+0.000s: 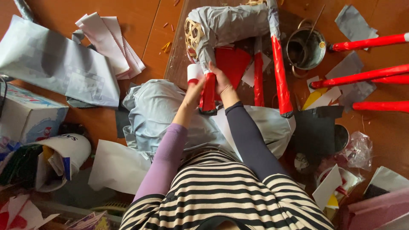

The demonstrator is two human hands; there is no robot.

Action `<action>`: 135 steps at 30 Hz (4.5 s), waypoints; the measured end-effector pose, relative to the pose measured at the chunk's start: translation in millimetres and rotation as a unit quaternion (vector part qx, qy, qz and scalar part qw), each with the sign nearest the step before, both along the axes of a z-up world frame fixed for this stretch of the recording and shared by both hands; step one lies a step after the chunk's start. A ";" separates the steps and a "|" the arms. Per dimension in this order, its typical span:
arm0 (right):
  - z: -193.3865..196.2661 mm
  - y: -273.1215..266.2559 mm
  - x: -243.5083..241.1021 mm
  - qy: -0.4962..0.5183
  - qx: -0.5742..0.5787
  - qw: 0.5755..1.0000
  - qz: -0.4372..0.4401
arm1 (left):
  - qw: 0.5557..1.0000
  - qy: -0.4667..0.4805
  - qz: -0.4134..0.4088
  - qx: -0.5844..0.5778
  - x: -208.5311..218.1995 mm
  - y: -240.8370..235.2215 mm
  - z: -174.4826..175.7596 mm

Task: Wrapping and gluing red and white paper strips onto a bamboo-framed horse sculpture.

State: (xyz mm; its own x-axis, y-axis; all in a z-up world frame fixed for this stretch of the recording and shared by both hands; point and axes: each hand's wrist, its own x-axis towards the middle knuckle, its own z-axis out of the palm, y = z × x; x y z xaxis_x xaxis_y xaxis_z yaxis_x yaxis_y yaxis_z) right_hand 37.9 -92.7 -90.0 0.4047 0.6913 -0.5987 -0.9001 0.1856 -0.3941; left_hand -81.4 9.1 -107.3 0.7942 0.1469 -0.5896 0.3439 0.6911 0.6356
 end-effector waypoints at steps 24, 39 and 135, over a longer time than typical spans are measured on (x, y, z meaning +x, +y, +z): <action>-16.1 -11.1 5.3 -0.357 -0.239 0.870 -0.243 | 0.945 -0.122 0.023 0.303 53.9 21.1 -46.8; -11.1 -17.3 10.0 -0.221 -0.200 0.921 -0.251 | 0.824 0.009 0.005 0.566 46.6 -14.6 60.8; 97.1 -105.7 -31.7 -0.694 -0.341 0.634 0.008 | 0.970 -0.191 0.057 -0.141 87.4 64.6 16.9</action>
State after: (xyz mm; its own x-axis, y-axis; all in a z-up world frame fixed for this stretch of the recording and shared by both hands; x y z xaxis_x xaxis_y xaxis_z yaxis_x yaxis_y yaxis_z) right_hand 6.3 -198.4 7.1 0.8649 0.4740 0.1651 0.4029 -0.4594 -0.7916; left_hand 6.0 73.7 -90.4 0.9503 0.1229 -0.2859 0.0315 0.8760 0.4812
